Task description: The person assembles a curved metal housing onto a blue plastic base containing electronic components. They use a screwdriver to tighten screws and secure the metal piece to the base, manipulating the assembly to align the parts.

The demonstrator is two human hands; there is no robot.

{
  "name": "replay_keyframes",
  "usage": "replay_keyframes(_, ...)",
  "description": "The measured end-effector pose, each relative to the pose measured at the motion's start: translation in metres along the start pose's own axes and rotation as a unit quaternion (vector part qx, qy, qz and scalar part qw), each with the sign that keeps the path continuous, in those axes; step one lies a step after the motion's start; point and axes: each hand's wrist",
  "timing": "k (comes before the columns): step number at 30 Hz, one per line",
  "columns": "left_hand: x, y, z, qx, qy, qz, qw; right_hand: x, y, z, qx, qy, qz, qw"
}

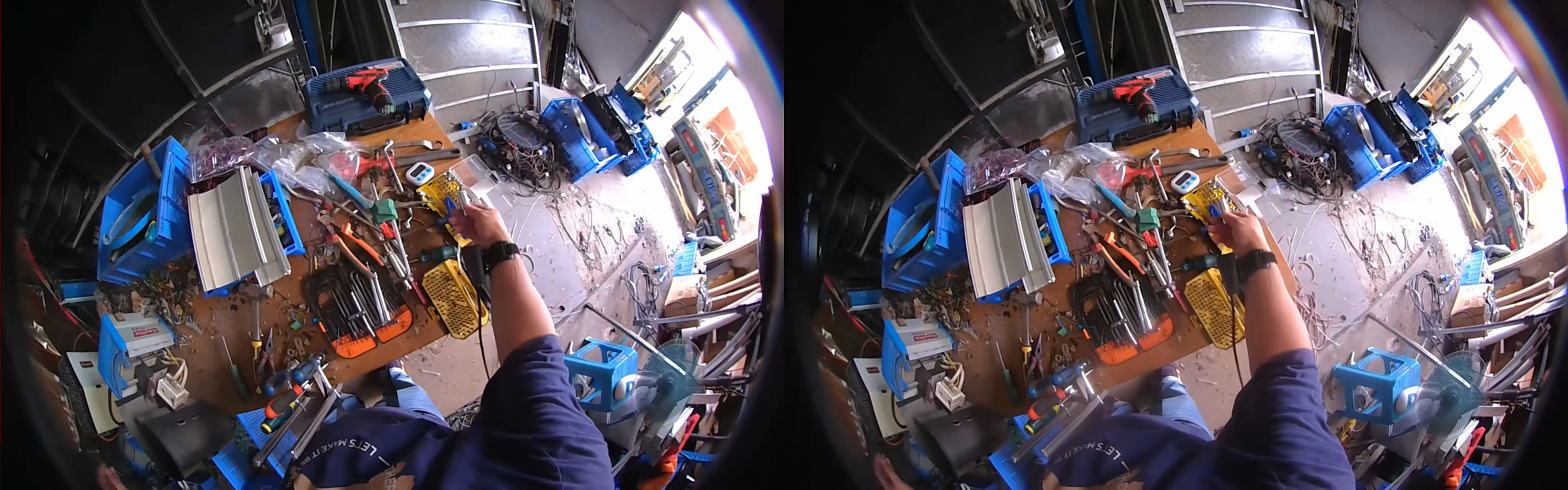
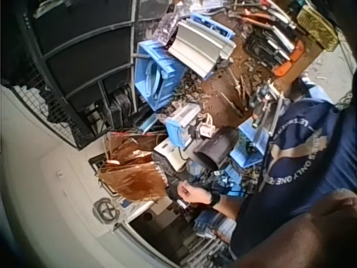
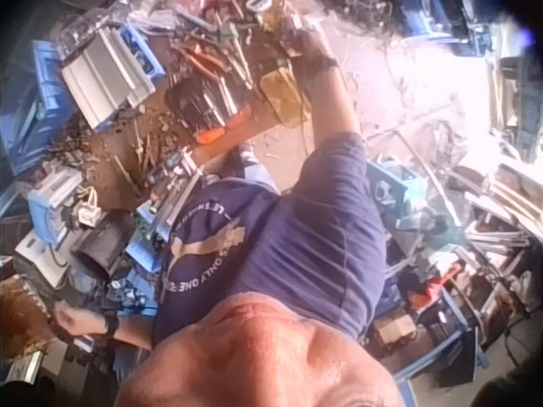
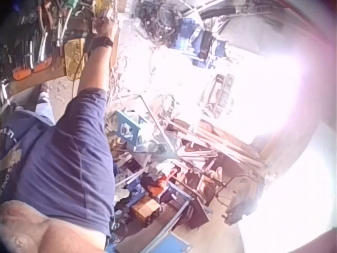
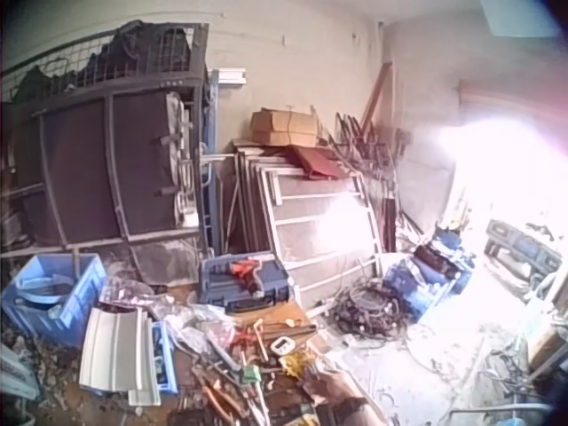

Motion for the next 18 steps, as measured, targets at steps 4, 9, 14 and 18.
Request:
replay_keyframes(4, -0.012, -0.005, -0.012, 0.029, 0.011, -0.011, 0.999, 0.051, -0.008, -0.004, -0.52, 0.111, 0.0, 0.847)
replay_keyframes(9, -0.026, -0.005, -0.023, 0.071, 0.054, 0.002, 0.996, 0.07, -0.048, 0.012, -0.673, 0.105, 0.067, 0.729)
replay_keyframes(14, -0.034, 0.003, -0.036, 0.074, 0.074, -0.01, 0.994, 0.078, -0.068, 0.034, -0.713, 0.083, 0.068, 0.692)
replay_keyframes(18, -0.046, 0.0, -0.034, 0.093, 0.073, -0.044, 0.992, 0.075, -0.073, 0.036, -0.723, 0.086, 0.04, 0.684)
Point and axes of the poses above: each hand's wrist, its own x-axis towards the middle knuckle, its own y-axis out of the back of the hand, z = x × y, and after that the axes turned 12 degrees about y, right-handed
